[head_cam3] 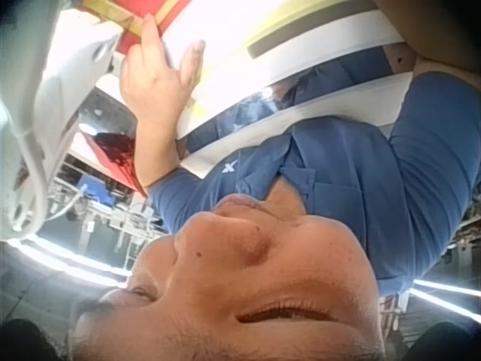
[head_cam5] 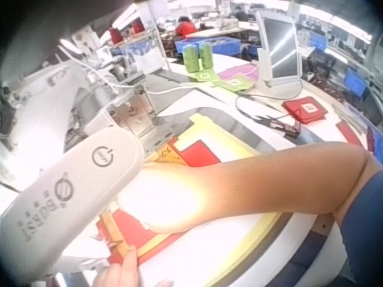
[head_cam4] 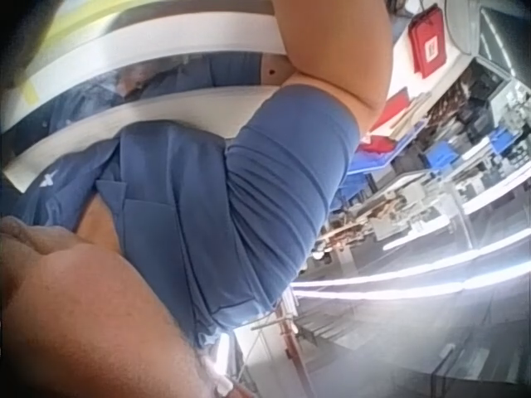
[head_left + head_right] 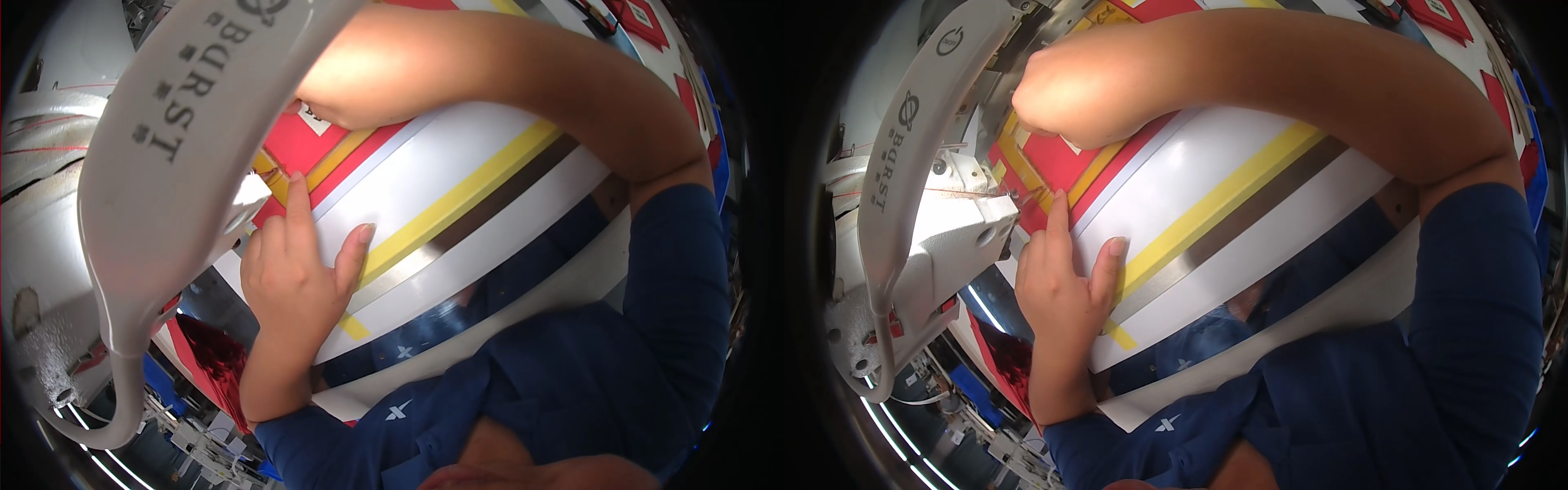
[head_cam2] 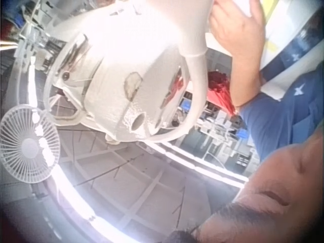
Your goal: The recorder is placing and sewing brand labels onto small red fabric pieces using an industrial sewing machine.
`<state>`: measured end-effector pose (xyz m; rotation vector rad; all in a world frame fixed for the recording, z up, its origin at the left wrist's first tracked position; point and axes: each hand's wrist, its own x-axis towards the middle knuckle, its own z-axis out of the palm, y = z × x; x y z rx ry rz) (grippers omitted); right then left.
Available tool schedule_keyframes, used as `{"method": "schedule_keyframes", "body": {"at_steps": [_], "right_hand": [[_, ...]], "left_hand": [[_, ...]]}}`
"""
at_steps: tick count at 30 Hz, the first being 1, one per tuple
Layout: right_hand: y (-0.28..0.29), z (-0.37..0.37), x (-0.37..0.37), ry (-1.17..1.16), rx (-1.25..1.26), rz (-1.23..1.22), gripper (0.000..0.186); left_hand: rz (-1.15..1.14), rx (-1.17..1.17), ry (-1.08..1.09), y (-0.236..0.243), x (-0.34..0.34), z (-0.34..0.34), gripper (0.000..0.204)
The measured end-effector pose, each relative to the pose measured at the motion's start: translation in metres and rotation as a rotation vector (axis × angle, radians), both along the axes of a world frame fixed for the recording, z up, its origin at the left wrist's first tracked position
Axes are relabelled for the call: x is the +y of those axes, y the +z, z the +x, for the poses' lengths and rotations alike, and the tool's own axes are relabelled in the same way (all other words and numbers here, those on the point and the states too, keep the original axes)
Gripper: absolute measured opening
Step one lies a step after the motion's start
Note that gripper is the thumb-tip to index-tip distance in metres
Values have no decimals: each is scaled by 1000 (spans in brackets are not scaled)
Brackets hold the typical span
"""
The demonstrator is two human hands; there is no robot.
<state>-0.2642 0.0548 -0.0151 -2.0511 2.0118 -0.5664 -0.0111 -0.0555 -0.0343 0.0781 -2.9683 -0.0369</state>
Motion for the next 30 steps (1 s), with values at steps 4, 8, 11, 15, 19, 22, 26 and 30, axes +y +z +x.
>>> {"method": "schedule_keyframes", "body": {"at_steps": [4, 8, 11, 15, 19, 22, 26, 30], "right_hand": [[-5, -4, -2, 93, -46, -53, 11], [-21, 5, -12, -57, 23, -22, 9], [-32, 5, -10, -54, 12, -144, 11], [-25, 5, -9, 7, 117, -185, 14], [-43, 8, -17, -16, 182, -202, 20], [-44, 7, -28, -14, 225, -239, 21], [-39, 1, -32, 83, 281, -243, 18], [-40, 1, -38, 125, 358, -274, 17]], "left_hand": [[105, -31, 33, 1, 2, -1, 75], [277, -60, 47, 2, -3, -5, 80], [262, -77, 65, 3, -2, -2, 80], [152, -94, 32, 4, -1, -2, 80], [247, -81, 18, 4, 0, -4, 82], [261, -105, 31, 5, 0, -5, 83], [247, -139, 50, 7, 1, -7, 84], [257, -86, 19, 8, 1, -5, 82]]}}
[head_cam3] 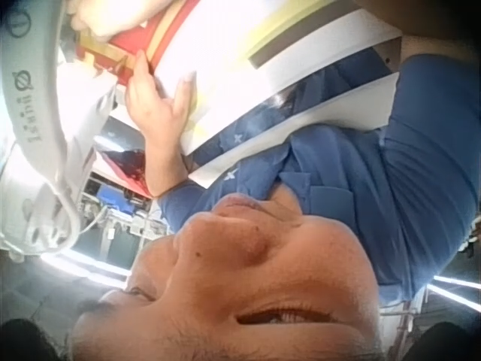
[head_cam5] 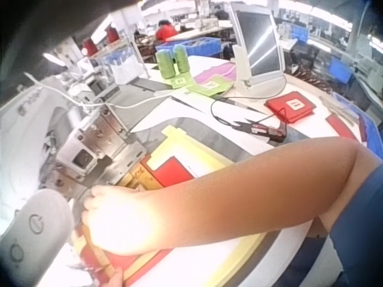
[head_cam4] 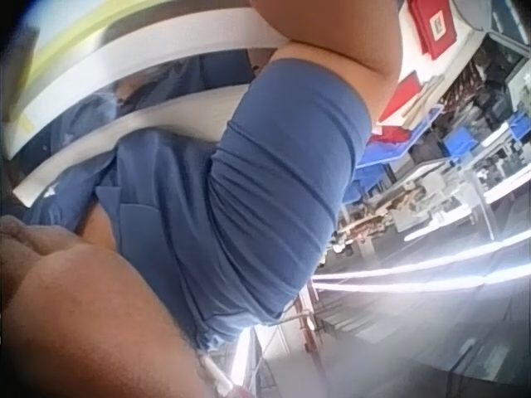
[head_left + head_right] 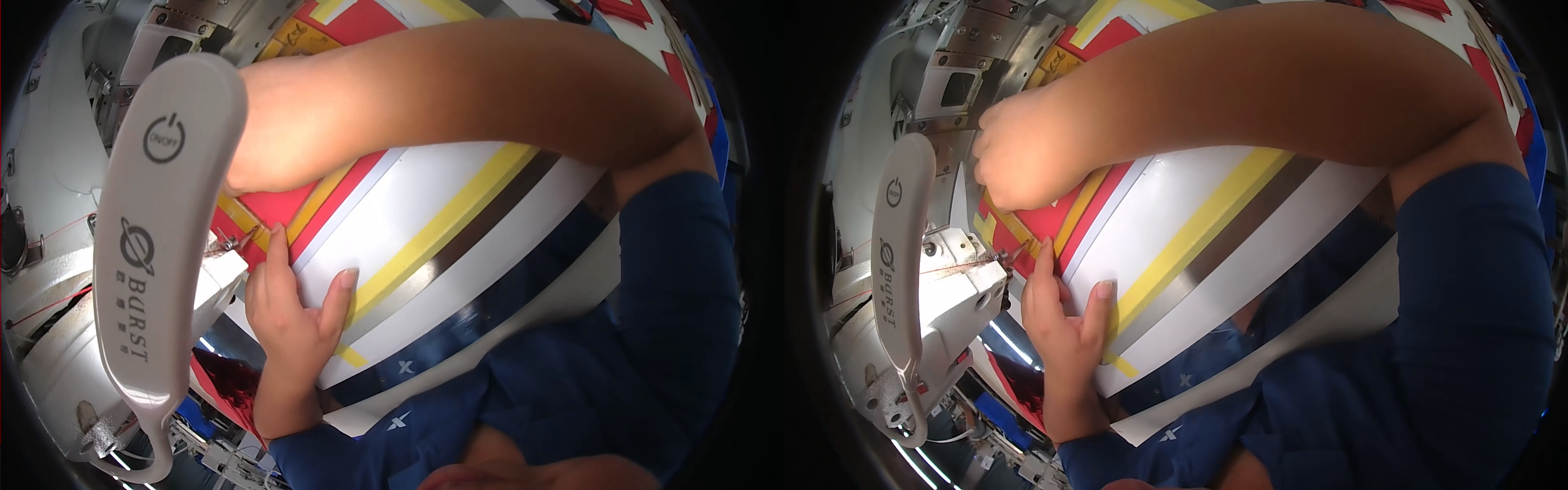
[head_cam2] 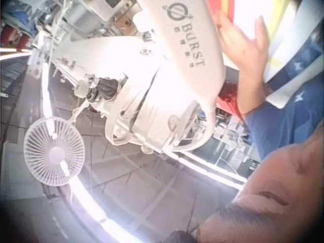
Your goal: The recorder is placing and sewing brand labels onto small red fabric pieces using an industrial sewing machine.
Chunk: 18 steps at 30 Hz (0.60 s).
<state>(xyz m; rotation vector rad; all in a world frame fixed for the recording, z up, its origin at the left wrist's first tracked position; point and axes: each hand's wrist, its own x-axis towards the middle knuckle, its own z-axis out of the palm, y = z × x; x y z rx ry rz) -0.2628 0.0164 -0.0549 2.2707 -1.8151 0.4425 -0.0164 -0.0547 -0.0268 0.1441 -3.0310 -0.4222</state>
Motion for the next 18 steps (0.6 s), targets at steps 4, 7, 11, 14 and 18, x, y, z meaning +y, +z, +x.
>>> {"method": "schedule_keyframes", "body": {"at_steps": [4, 7, 11, 14, 18], "right_hand": [[-17, -5, -6, -39, -235, -120, 16], [-16, -12, -1, -15, -238, -99, 18], [-11, -13, 0, -14, -217, -56, 22], [-6, -13, 0, -24, -189, -35, 22], [-3, -13, 7, -26, -113, -29, 24]], "left_hand": [[9, -6, 0, -3, -2, 0, 80], [-1, -12, 7, -3, -2, 1, 80], [-23, -5, -3, -3, 0, 0, 81], [-25, -16, -2, -1, 0, 0, 81], [-9, 21, 27, -6, -1, 1, 79]]}}
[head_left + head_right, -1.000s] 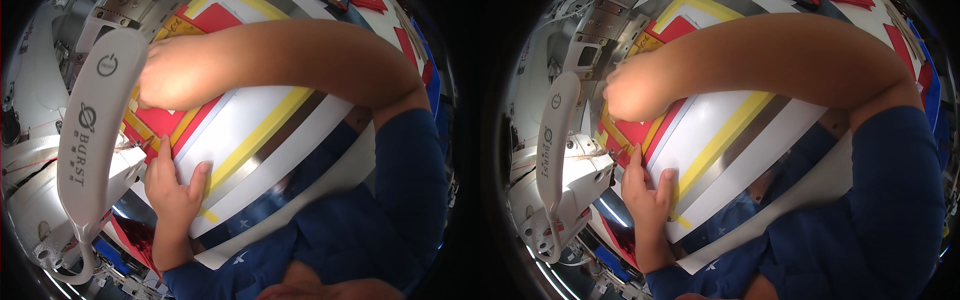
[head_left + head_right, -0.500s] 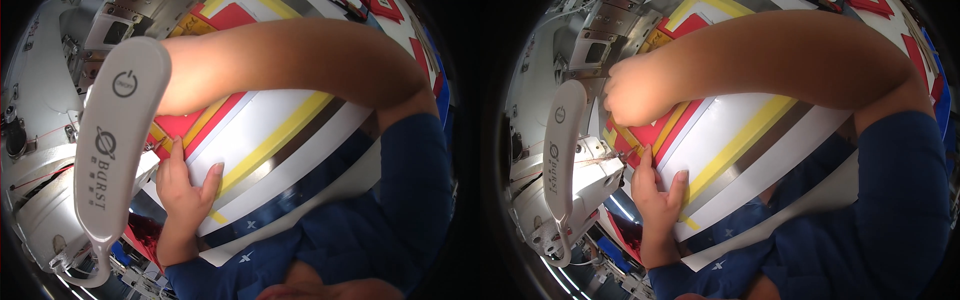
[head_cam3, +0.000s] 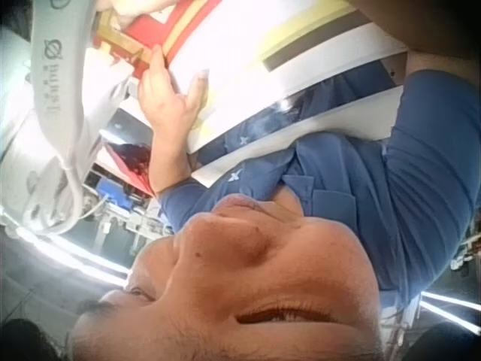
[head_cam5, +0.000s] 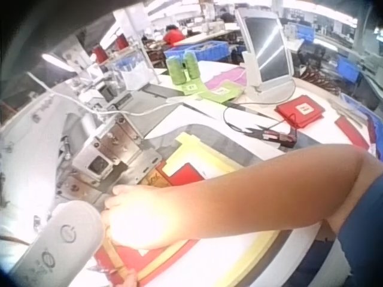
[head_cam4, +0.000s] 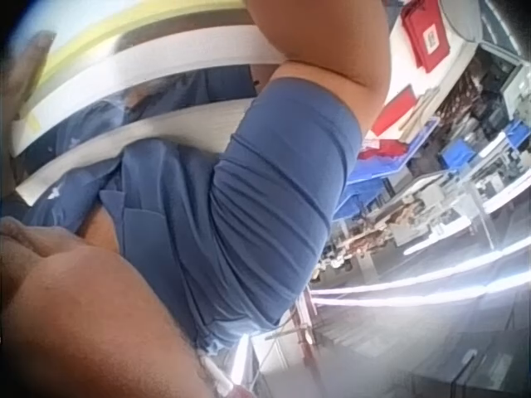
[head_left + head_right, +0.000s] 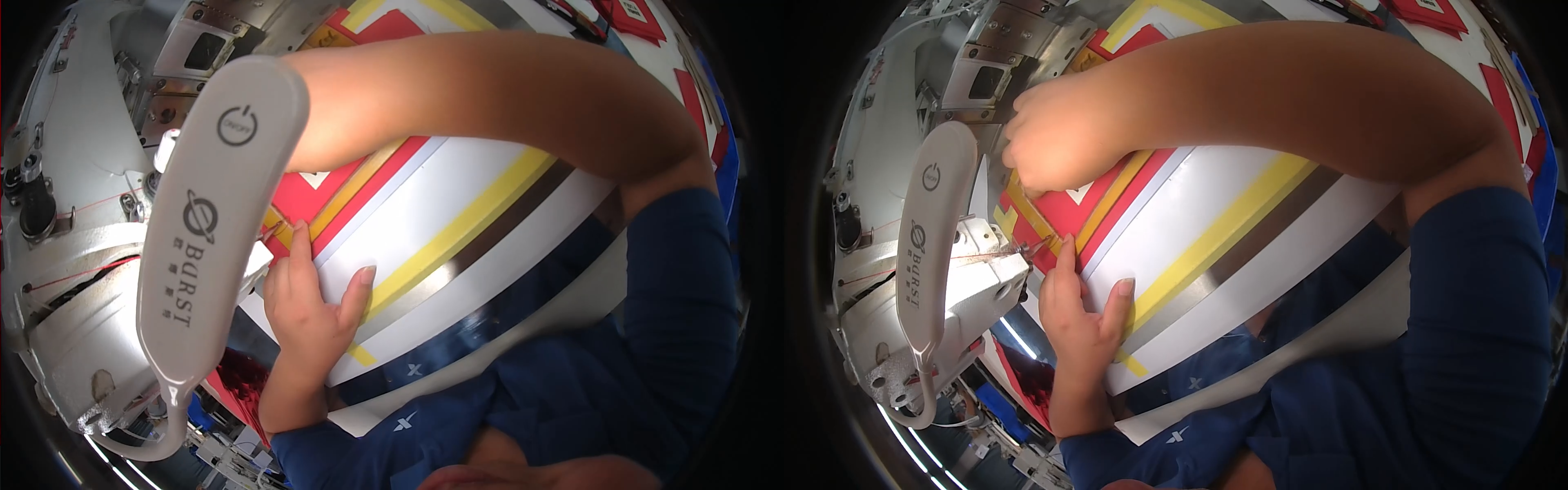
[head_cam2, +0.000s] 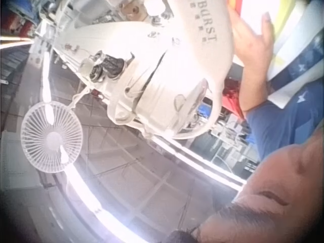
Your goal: The recorder is placing and sewing brand labels onto small red fabric pieces using an industrial sewing machine.
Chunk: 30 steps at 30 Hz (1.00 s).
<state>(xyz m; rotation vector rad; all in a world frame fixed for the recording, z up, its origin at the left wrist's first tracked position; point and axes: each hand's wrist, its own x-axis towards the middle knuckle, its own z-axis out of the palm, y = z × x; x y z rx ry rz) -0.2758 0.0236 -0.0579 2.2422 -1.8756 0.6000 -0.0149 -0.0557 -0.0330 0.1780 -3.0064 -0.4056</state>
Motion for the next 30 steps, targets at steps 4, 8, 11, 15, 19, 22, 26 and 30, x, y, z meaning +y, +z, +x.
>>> {"method": "schedule_keyframes", "body": {"at_steps": [4, 8, 11, 15, 19, 22, 26, 30], "right_hand": [[2, 1, 0, -3, -11, 60, 30], [6, 3, 1, -14, -36, 90, 35], [19, 5, 5, -36, 40, 135, 35], [3, -6, 13, 80, 154, -249, 35], [13, 2, 9, 19, -392, 149, 29], [-6, -6, 3, -36, -253, 253, 34], [-7, -12, 4, -47, -117, 151, 33], [-10, -16, 11, -63, 22, 66, 33]], "left_hand": [[-22, 6, -22, 1, 0, -1, 81], [-18, 4, -5, 0, 3, 2, 82], [-105, -77, 43, 4, 12, 4, 85], [-146, -123, -28, 16, 40, 4, 95], [-52, -15, -55, 11, 62, -13, 97], [16, 2, -15, 6, 61, -19, 97], [-10, 43, -47, 1, 55, -18, 98], [-30, 82, -75, -4, 54, -19, 98]]}}
